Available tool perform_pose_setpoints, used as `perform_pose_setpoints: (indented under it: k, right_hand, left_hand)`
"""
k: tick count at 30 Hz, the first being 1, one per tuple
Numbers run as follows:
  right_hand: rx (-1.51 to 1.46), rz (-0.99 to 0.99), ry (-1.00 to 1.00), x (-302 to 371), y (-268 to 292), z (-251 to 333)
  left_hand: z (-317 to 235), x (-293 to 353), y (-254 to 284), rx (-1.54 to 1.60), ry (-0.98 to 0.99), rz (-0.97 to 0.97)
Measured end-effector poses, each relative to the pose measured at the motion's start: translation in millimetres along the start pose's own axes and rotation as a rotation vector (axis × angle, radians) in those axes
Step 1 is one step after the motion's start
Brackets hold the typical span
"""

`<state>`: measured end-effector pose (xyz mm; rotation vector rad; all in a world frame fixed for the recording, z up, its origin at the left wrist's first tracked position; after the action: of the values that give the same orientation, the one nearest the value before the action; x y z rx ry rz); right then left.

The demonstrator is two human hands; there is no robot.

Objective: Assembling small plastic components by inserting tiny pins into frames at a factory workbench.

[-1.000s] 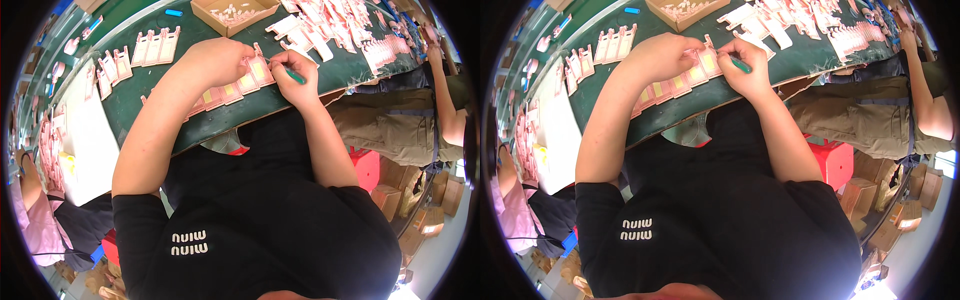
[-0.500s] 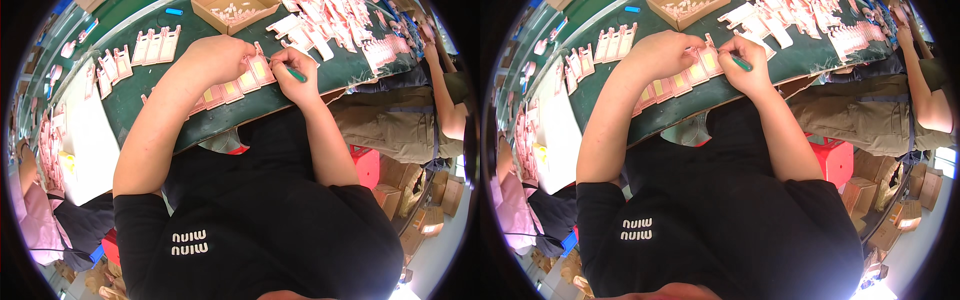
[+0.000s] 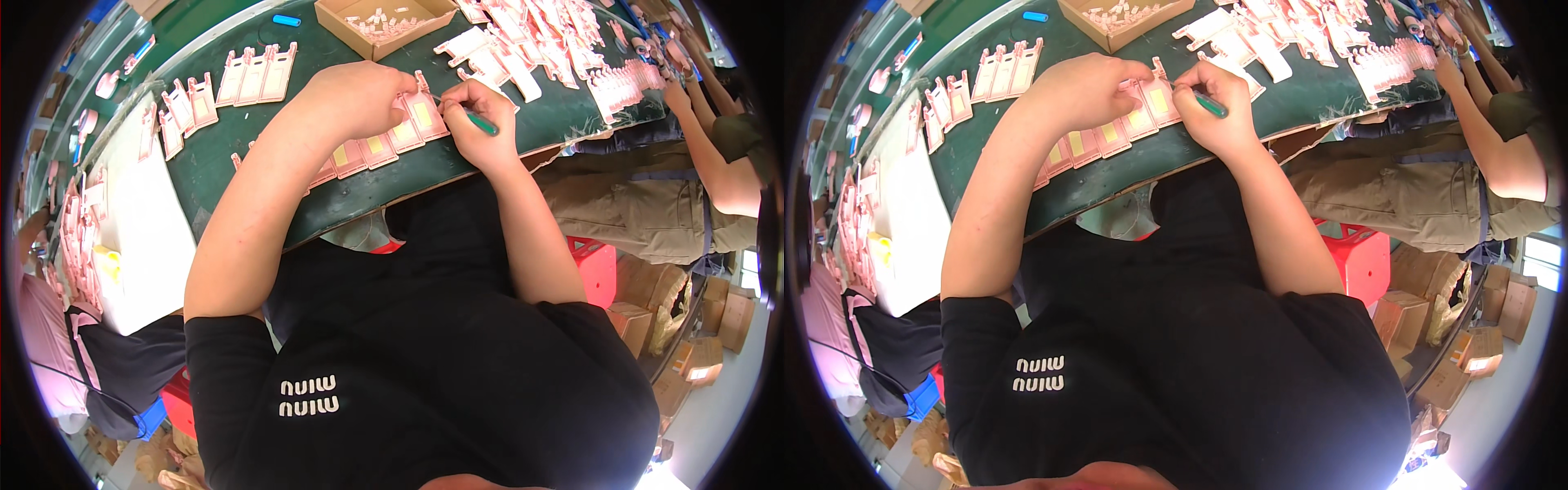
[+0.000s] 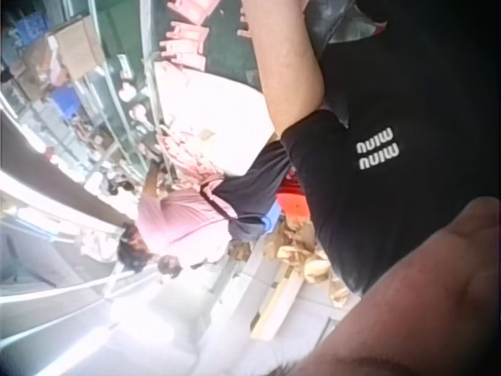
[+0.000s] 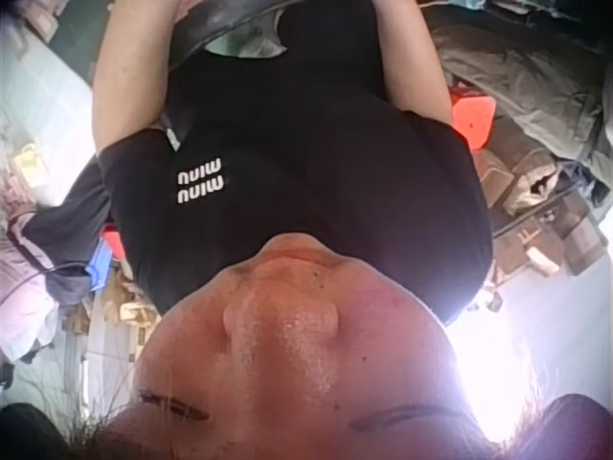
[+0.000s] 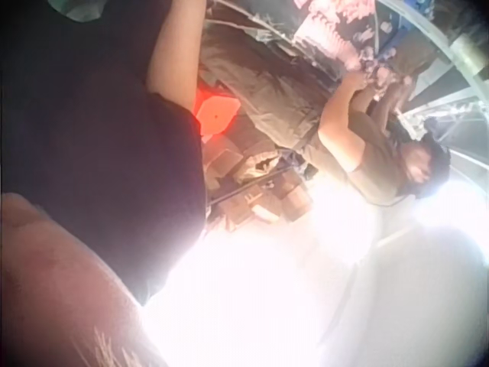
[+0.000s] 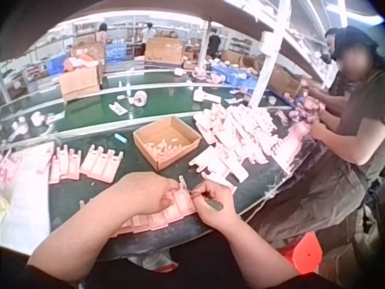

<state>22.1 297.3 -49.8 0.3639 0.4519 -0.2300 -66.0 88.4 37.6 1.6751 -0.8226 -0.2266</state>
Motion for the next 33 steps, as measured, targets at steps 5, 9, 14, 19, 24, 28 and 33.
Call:
perform_pose_setpoints:
  k: [5,9,14,19,24,28,33]
  right_hand:
    - [0.017,0.028,0.040,-1.2,2.8,0.8]
    - [-0.147,0.092,0.070,-1.2,1.6,6.2]
    - [-0.064,0.117,-0.006,-2.5,1.0,11.0]
    - [-0.059,0.117,0.016,-2.9,-0.2,9.3]
    - [-0.066,0.126,0.036,-2.8,-0.7,8.0]
    - [-0.081,0.138,0.051,-2.4,-1.7,7.5]
    - [-0.078,0.155,0.081,-3.0,-1.5,4.5]
  left_hand:
    - [4.4,-1.4,1.2,0.037,-0.013,0.019]
    - [10.0,-2.6,2.6,0.126,-0.032,0.067]
    - [5.6,0.7,6.6,0.103,-0.025,0.064]
    - [3.6,1.7,9.0,0.087,-0.014,0.077]
    - [2.7,1.5,9.3,0.070,-0.016,0.078]
    - [1.0,3.0,10.6,0.065,-0.006,0.086]
    - [4.4,2.7,2.5,0.067,-0.018,0.053]
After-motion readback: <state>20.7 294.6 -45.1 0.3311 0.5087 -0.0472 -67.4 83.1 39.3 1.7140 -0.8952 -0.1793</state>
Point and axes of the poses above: each hand's wrist, its own x-axis away from the middle knuckle, its own y-axis out of the back of the hand, z = x × y, the point moved 1 cm from there along -x, towards the middle knuckle, and after that the axes turned 10 degrees about y, right-handed, at the moved point
